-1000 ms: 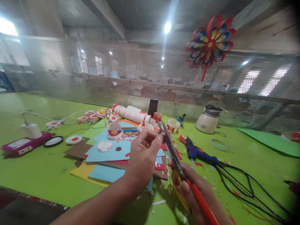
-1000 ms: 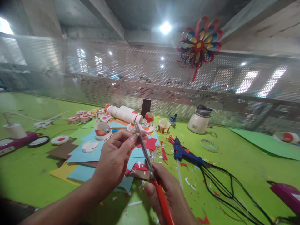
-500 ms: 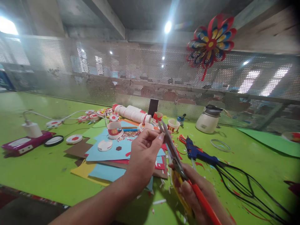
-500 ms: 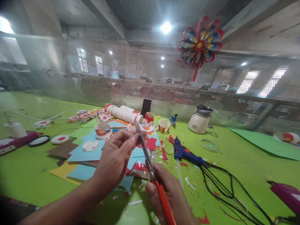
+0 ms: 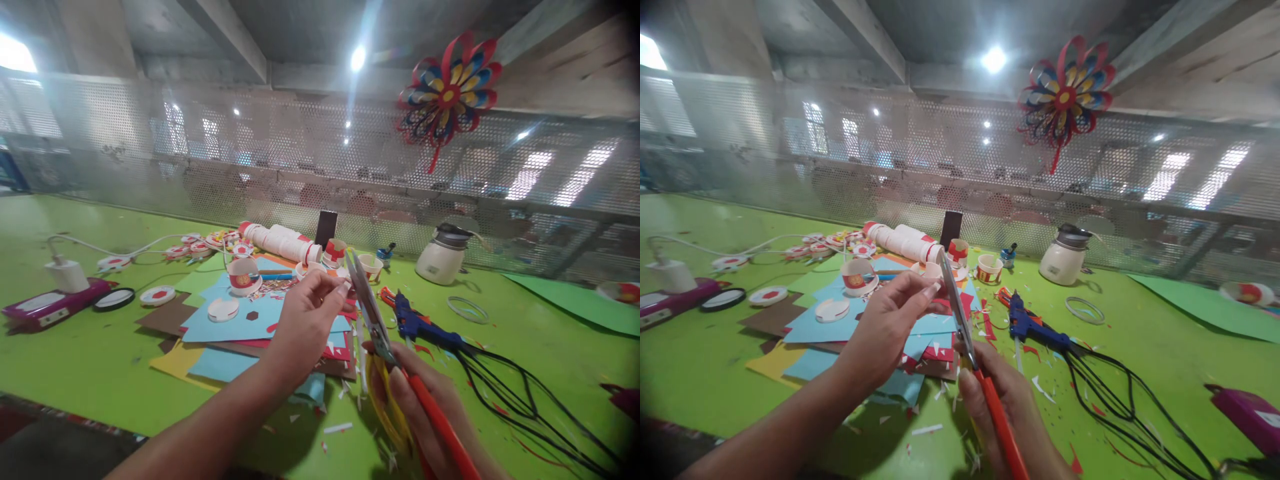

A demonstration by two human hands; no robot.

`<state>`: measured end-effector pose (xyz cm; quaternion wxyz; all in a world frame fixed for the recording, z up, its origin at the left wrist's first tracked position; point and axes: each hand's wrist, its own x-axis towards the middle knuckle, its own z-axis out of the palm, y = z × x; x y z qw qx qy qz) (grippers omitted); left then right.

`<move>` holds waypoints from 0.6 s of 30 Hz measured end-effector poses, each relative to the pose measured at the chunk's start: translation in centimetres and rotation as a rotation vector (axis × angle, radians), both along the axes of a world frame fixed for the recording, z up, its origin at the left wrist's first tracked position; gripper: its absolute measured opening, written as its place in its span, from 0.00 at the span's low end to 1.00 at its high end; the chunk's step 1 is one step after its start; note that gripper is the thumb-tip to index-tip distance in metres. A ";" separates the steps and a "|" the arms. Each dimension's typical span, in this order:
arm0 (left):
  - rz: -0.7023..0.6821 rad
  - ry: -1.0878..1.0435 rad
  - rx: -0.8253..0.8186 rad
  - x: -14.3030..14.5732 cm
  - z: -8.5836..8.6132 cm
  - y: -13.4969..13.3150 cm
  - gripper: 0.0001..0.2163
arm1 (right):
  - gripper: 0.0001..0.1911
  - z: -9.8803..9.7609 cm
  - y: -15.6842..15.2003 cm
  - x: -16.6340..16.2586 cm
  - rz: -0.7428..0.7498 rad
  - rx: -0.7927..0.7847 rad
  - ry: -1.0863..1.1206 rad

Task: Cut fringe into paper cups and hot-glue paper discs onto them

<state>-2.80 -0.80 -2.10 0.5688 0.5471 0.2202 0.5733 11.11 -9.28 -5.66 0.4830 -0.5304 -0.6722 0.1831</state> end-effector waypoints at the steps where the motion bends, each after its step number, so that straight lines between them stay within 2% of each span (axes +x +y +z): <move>1: -0.007 0.038 0.012 -0.1 0.2 0.1 0.05 | 0.17 0.2 0.0 0.1 -0.008 -0.004 -0.017; 6: -0.187 0.178 0.014 -0.3 0.3 0.0 0.05 | 0.14 1.2 0.3 0.9 -0.050 -0.046 0.156; 10: -0.418 0.389 0.027 0.2 -0.4 -0.6 0.05 | 0.09 1.7 0.4 1.5 -0.119 0.057 0.094; 12: -0.513 0.461 0.059 0.4 -0.7 -0.9 0.05 | 0.11 1.7 0.3 1.7 -0.085 0.079 0.103; 15: -0.602 0.500 0.078 0.5 -1.0 -1.1 0.06 | 0.13 1.4 0.3 1.7 -0.036 0.069 0.152; 18: -0.628 0.515 0.031 0.5 -1.0 -1.0 0.06 | 0.13 1.2 0.5 1.5 -0.062 0.083 0.180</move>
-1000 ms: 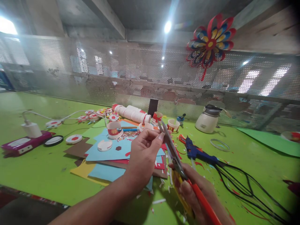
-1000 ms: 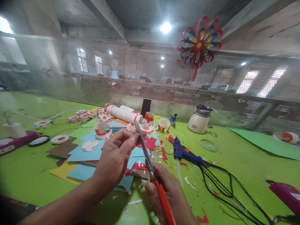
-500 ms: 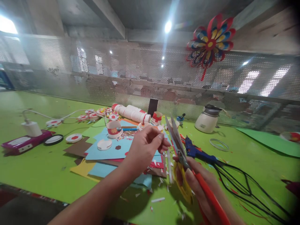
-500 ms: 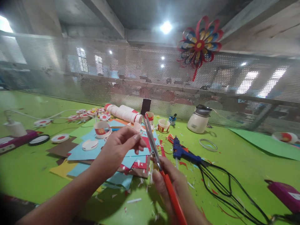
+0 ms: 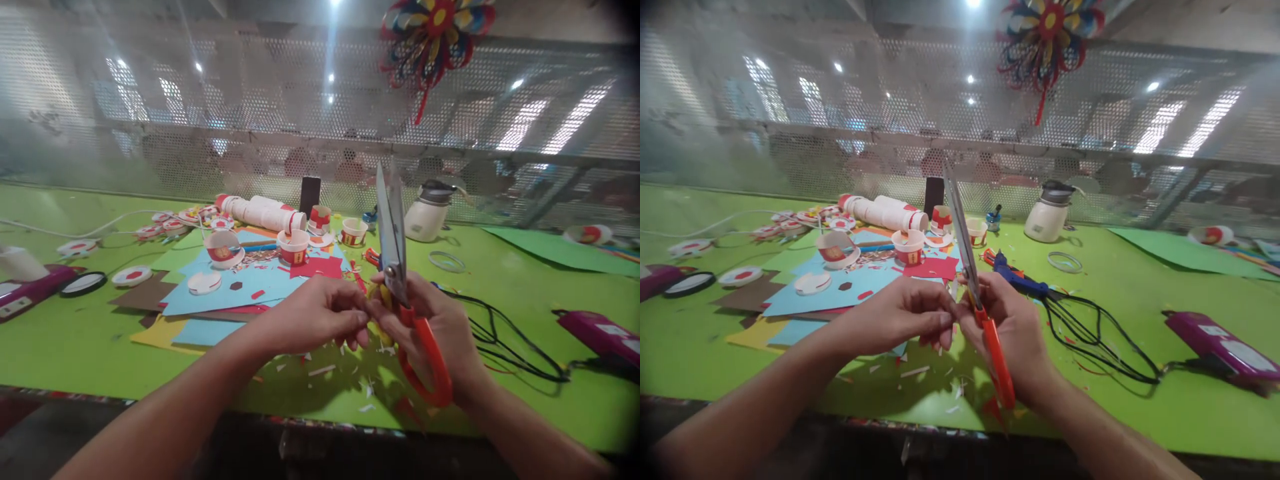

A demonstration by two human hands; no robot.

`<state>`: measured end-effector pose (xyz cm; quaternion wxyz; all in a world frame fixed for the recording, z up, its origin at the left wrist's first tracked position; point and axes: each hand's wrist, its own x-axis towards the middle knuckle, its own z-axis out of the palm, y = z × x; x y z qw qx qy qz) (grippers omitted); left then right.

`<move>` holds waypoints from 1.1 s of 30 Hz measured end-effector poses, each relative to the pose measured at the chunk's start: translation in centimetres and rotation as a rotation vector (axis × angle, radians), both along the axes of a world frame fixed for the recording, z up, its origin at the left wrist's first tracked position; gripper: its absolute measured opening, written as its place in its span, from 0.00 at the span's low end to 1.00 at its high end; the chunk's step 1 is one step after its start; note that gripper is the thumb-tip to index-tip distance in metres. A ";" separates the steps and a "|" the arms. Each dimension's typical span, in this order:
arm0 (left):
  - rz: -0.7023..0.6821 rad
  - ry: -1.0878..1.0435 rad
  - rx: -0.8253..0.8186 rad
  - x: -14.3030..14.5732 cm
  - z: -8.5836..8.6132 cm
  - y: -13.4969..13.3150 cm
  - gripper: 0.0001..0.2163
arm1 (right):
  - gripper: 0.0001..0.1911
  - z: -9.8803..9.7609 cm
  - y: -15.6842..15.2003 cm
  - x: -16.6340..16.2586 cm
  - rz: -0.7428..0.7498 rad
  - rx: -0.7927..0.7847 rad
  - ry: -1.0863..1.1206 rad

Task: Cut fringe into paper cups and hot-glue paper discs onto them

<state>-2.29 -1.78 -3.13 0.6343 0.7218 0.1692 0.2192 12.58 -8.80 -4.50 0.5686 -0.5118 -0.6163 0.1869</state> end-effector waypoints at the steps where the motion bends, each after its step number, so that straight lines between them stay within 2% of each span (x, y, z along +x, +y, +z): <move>1: 0.007 -0.001 -0.016 0.0 0.0 0.1 0.06 | 0.13 0.0 0.0 -0.1 -0.012 0.001 0.005; 9: 0.031 -0.020 -0.040 -0.1 -0.2 0.5 0.05 | 0.11 0.0 -0.1 0.0 -0.021 -0.023 -0.056; 15: 0.080 -0.120 -0.250 0.7 -1.2 0.5 0.07 | 0.14 -0.2 -0.2 0.3 -0.155 0.120 -0.038; 18: 0.121 -0.193 -0.299 1.2 -1.7 0.3 0.07 | 0.13 -0.2 -0.1 0.2 -0.210 0.170 -0.040; 22: 0.176 -0.232 -0.249 1.4 -1.7 0.0 0.07 | 0.13 -0.5 0.1 0.1 -0.192 0.191 -0.018; 28: 0.216 -0.230 -0.113 1.5 -1.1 -0.2 0.06 | 0.16 -0.5 0.3 0.0 -0.127 0.090 0.057; 30: 0.280 -0.237 -0.077 1.3 -0.7 -0.1 0.06 | 0.15 -0.2 0.4 0.0 -0.147 0.060 0.013; 33: 0.451 -0.319 -0.030 0.4 0.0 0.6 0.06 | 0.12 0.1 0.5 0.1 -0.166 -0.012 -0.078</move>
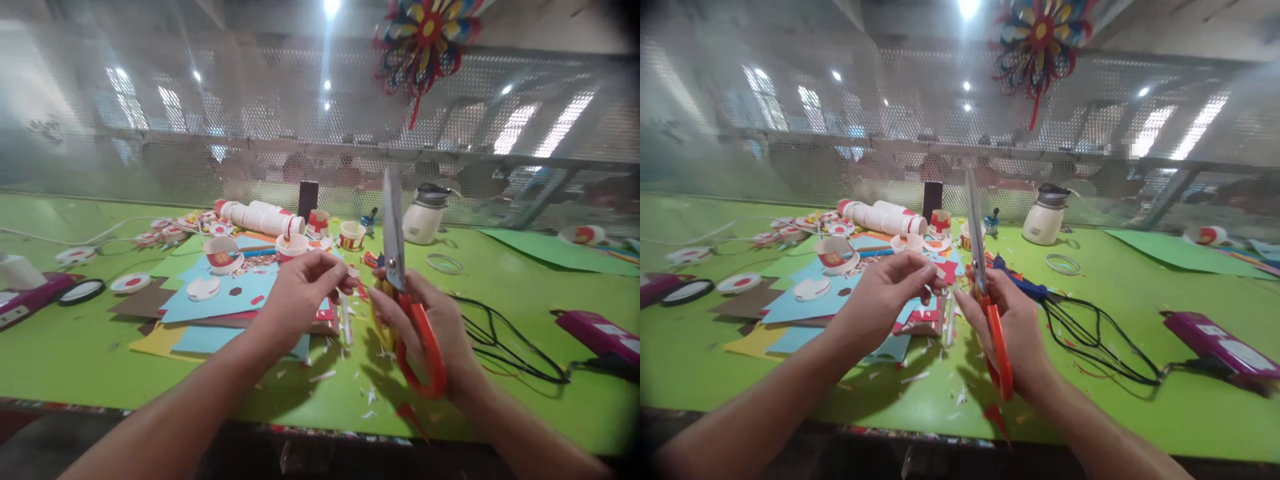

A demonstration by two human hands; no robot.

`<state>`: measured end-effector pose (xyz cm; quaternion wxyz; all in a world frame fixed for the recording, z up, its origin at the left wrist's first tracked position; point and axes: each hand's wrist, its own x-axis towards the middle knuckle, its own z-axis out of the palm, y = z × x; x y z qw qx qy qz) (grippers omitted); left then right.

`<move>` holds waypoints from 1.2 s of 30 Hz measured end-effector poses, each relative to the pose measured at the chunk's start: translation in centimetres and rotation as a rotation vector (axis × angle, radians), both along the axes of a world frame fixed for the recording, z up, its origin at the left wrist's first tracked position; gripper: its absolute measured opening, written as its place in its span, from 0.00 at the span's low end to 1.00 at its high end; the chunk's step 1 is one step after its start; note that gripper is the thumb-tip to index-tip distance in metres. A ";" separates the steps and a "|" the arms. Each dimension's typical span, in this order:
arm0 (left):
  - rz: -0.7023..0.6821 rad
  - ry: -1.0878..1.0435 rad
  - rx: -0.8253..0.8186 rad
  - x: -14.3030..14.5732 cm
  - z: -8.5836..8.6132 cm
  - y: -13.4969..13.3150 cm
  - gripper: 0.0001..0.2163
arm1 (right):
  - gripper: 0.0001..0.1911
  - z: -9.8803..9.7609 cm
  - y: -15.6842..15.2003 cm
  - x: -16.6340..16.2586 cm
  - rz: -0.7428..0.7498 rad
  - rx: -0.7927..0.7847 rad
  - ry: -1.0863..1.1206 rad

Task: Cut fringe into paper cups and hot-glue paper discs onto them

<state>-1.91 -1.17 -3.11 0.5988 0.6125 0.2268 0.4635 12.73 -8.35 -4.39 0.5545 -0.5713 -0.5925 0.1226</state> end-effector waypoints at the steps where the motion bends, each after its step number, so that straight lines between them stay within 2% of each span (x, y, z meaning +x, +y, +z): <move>1: 0.058 -0.042 0.010 -0.4 0.2 0.3 0.06 | 0.11 0.0 0.0 0.1 0.022 -0.033 -0.010; 5: 0.169 -0.192 0.009 -1.5 0.9 1.4 0.05 | 0.13 -0.3 0.0 0.2 0.187 -0.107 -0.072; 10: 0.178 -0.241 -0.017 -1.6 0.8 1.7 0.04 | 0.17 -0.4 -0.4 0.3 0.304 -0.098 -0.175; 15: 0.162 -0.222 -0.020 -1.6 0.7 1.4 0.05 | 0.19 -0.7 -0.4 0.4 0.281 -0.083 -0.263; 22: 0.211 -0.148 0.037 -1.8 0.9 1.1 0.05 | 0.25 -1.5 -0.3 0.1 0.256 -0.069 -0.225; 36: 0.214 -0.120 0.038 -1.9 1.1 0.9 0.05 | 0.24 -0.8 -0.5 -0.2 0.246 -0.043 -0.259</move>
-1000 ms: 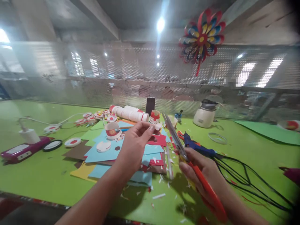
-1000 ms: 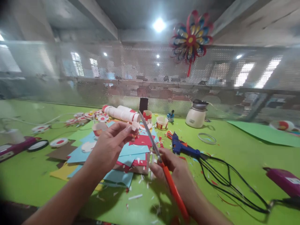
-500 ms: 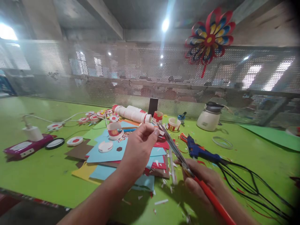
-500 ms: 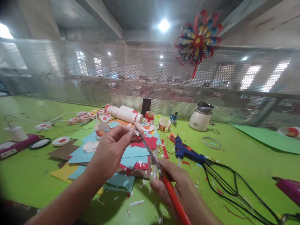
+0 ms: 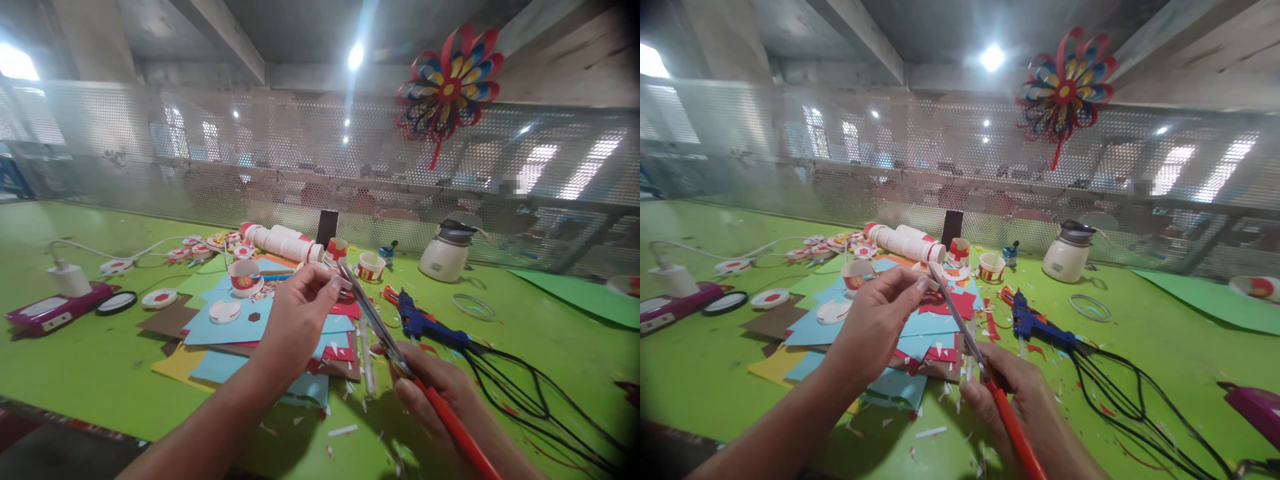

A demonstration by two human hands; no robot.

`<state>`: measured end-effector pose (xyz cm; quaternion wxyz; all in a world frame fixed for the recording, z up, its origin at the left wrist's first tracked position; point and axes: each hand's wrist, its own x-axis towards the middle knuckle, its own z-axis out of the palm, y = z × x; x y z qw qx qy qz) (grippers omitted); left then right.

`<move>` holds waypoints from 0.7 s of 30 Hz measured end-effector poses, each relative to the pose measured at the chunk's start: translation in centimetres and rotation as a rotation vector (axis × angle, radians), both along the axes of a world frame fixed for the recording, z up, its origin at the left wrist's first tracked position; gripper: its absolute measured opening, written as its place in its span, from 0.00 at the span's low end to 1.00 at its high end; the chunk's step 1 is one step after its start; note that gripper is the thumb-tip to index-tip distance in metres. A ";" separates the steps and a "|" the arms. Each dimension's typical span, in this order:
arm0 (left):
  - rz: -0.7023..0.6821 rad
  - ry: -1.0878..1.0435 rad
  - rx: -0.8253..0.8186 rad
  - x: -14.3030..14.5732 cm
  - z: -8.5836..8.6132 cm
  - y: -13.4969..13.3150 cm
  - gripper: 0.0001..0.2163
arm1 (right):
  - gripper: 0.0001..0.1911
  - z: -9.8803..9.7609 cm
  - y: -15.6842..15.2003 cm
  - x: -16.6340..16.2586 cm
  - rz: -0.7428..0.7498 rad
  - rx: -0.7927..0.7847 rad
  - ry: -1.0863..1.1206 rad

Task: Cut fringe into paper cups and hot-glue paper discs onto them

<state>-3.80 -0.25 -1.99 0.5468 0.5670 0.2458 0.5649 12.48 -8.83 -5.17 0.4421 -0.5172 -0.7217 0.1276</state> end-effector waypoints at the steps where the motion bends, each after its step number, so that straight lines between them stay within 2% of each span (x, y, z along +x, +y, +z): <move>1: 0.003 0.001 0.002 0.0 0.0 0.0 0.05 | 0.23 0.0 0.0 0.0 0.002 0.000 -0.002; 8: 0.020 0.011 0.022 0.1 0.0 -0.2 0.05 | 0.22 -0.6 0.1 0.2 0.003 -0.005 -0.003; 15: 0.106 0.076 0.064 0.0 0.1 -0.1 0.05 | 0.22 -0.4 0.0 0.3 -0.019 -0.011 -0.046; 21: 0.086 0.053 0.073 0.1 0.1 -0.1 0.05 | 0.22 -0.2 0.0 0.2 -0.016 -0.051 -0.055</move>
